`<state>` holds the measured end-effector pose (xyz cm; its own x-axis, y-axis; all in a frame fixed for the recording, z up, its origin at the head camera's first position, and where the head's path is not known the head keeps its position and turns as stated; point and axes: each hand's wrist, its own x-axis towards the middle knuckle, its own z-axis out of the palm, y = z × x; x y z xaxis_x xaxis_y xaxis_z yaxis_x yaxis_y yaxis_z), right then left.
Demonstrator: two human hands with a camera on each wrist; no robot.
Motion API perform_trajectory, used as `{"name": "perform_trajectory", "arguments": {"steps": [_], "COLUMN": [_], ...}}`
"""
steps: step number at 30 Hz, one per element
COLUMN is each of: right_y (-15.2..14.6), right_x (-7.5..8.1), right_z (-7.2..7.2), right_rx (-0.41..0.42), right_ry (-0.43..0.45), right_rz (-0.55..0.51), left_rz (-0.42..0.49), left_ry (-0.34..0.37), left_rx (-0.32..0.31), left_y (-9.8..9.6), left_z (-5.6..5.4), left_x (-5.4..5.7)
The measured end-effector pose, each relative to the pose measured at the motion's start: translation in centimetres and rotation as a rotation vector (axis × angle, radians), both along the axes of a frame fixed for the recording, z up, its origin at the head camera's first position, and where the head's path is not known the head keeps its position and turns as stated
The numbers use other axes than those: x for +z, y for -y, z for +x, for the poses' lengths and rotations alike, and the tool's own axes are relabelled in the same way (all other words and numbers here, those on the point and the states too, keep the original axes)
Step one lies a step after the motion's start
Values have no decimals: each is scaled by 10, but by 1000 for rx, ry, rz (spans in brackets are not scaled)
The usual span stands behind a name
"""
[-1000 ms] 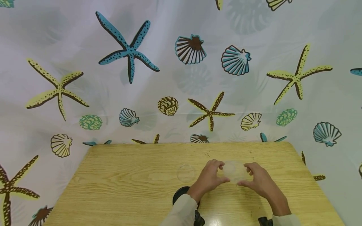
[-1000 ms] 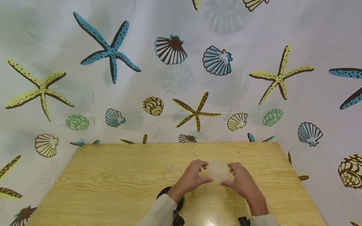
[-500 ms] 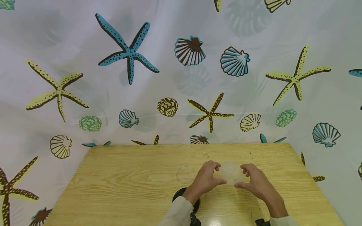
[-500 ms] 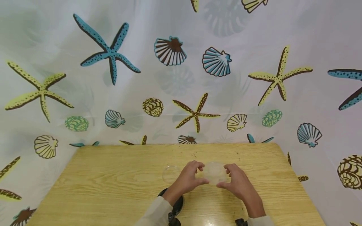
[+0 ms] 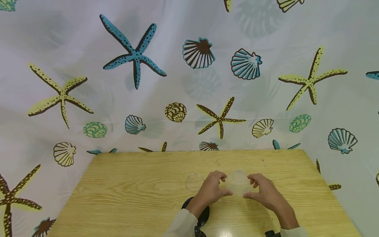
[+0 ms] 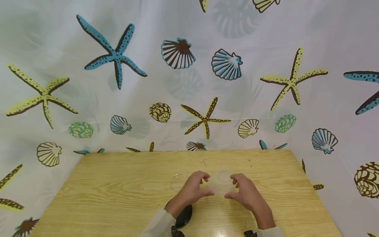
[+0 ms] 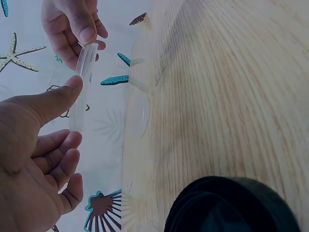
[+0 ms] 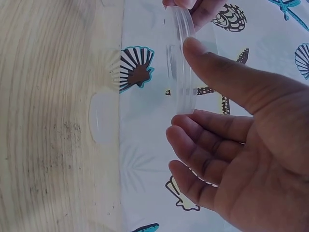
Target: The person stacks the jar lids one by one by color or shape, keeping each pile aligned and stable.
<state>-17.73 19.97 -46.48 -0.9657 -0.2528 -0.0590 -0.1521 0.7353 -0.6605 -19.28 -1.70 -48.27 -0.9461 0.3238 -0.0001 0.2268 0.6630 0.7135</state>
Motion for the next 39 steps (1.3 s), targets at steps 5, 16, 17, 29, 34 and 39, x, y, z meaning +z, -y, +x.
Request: {"name": "perform_trajectory", "arguments": {"steps": [5, 16, 17, 29, 34, 39], "right_y": [3, 8, 8, 18, 22, 24], "right_x": [-4, -12, -12, -20, -23, -27], "right_z": [-2, -2, -2, 1, 4, 5], "right_rx": [-8, 4, 4, -11, -3, 22], "right_ry": [18, 50, 53, 78, 76, 52], "right_rz": [-24, -63, -66, -102, -106, -76], "left_rz": [9, -22, -25, -19, -48, -72], "left_ry": [11, 56, 55, 56, 51, 49], "left_rx": [1, -25, -25, 2, 1, -3], "left_y": [4, 13, 13, 20, 23, 25], "left_z": [1, 5, 5, 9, 12, 14], "left_x": [-1, -4, -4, -13, -15, -17]}}
